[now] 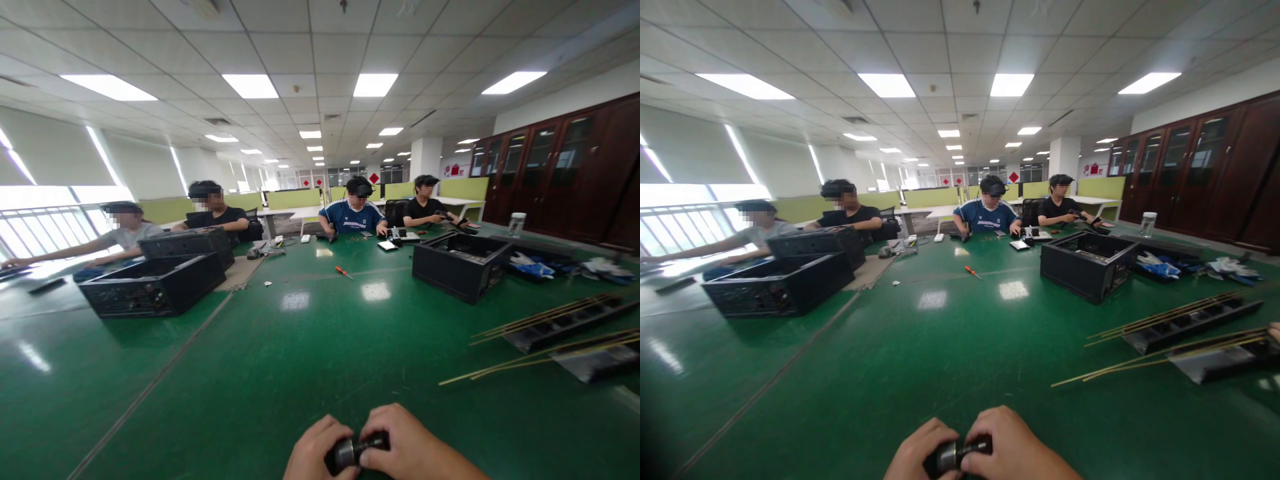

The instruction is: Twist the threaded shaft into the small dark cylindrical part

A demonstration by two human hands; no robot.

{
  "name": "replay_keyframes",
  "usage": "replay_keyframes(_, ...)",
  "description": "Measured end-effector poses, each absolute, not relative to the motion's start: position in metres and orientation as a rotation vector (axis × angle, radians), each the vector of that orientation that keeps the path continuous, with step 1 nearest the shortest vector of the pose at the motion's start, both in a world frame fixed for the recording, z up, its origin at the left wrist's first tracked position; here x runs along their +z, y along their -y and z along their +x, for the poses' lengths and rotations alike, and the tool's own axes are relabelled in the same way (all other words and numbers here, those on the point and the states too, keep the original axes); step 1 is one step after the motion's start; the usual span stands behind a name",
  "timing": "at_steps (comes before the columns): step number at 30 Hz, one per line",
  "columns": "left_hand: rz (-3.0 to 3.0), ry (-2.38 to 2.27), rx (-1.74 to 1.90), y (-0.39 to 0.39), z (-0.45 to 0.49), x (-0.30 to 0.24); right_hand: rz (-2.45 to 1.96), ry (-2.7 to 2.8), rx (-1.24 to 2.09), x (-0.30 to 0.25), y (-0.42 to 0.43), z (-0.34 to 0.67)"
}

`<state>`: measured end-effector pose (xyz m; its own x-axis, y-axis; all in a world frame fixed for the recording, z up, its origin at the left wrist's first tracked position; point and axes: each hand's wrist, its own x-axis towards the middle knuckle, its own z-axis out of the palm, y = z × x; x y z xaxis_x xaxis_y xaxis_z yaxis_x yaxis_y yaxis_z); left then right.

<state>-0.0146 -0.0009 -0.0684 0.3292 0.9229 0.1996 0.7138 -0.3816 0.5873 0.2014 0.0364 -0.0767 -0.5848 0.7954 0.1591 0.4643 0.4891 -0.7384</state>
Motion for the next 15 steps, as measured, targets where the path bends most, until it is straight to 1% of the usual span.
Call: replay_keyframes(15,2.309,-1.328,0.93,0.0038,-0.0177,-0.0664,-1.069,2.281,0.84,-0.0721,-0.0352,0.2014)
